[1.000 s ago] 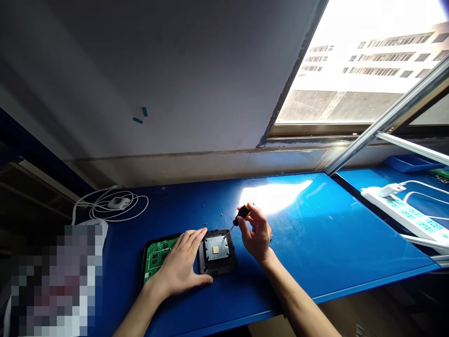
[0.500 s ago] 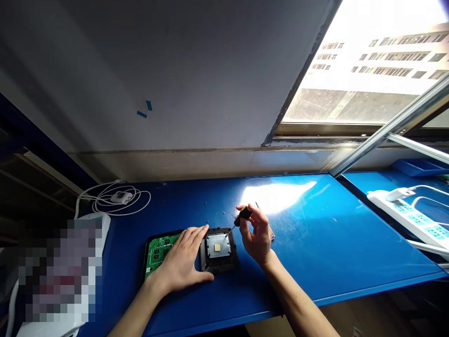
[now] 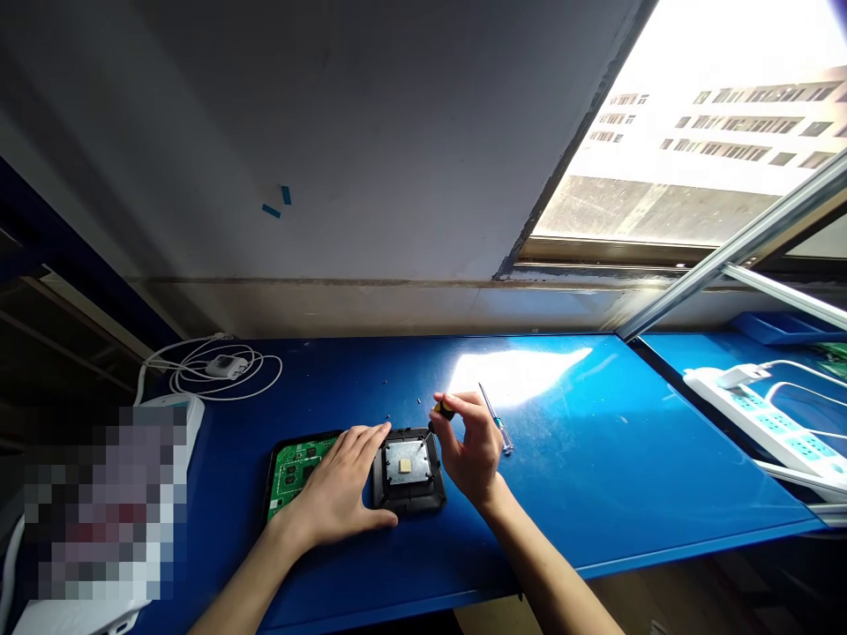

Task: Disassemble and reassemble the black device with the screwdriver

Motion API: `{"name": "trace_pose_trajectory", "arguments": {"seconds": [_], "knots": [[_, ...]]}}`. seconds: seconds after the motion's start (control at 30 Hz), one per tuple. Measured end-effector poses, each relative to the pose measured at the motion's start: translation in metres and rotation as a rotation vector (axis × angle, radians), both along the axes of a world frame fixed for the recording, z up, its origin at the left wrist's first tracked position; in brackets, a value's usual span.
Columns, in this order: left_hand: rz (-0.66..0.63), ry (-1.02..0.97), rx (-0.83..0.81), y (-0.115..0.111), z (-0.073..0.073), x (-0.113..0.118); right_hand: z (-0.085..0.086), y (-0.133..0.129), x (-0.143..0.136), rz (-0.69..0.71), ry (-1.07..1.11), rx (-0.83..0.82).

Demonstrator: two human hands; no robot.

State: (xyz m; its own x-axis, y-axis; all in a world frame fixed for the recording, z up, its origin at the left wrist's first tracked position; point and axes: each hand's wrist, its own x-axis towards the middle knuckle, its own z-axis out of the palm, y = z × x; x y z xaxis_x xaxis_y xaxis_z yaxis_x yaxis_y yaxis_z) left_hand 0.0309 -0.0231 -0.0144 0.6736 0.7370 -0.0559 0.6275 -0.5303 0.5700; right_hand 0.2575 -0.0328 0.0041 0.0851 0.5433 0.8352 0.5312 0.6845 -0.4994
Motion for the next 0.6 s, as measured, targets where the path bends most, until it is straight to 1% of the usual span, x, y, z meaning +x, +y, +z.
{"name": "trace_pose_trajectory", "arguments": {"seconds": [0.1, 0.17, 0.23, 0.37, 0.43, 0.5, 0.6], "knots": [[0.003, 0.004, 0.001, 0.000, -0.001, 0.000, -0.001, -0.005, -0.004, 0.077, -0.030, -0.053], [0.005, 0.007, 0.004, 0.000, -0.002, 0.000, -0.001, -0.005, -0.005, 0.096, -0.025, -0.064], [0.003, 0.008, 0.006, 0.000, -0.002, 0.000, -0.001, -0.003, -0.004, 0.072, -0.009, -0.057], [-0.006, 0.001, 0.004, 0.001, -0.002, -0.001, 0.002, 0.004, 0.001, -0.056, 0.036, -0.028], [-0.011, -0.009, 0.003, 0.001, -0.002, -0.002, 0.005, 0.005, 0.002, -0.093, 0.052, -0.032], [-0.013, -0.018, 0.004, 0.000, -0.003, -0.002, 0.007, 0.003, 0.002, -0.080, 0.048, -0.054], [-0.011, -0.030, 0.015, 0.000, -0.004, -0.002, 0.008, -0.002, -0.001, -0.004, 0.021, -0.086]]}}
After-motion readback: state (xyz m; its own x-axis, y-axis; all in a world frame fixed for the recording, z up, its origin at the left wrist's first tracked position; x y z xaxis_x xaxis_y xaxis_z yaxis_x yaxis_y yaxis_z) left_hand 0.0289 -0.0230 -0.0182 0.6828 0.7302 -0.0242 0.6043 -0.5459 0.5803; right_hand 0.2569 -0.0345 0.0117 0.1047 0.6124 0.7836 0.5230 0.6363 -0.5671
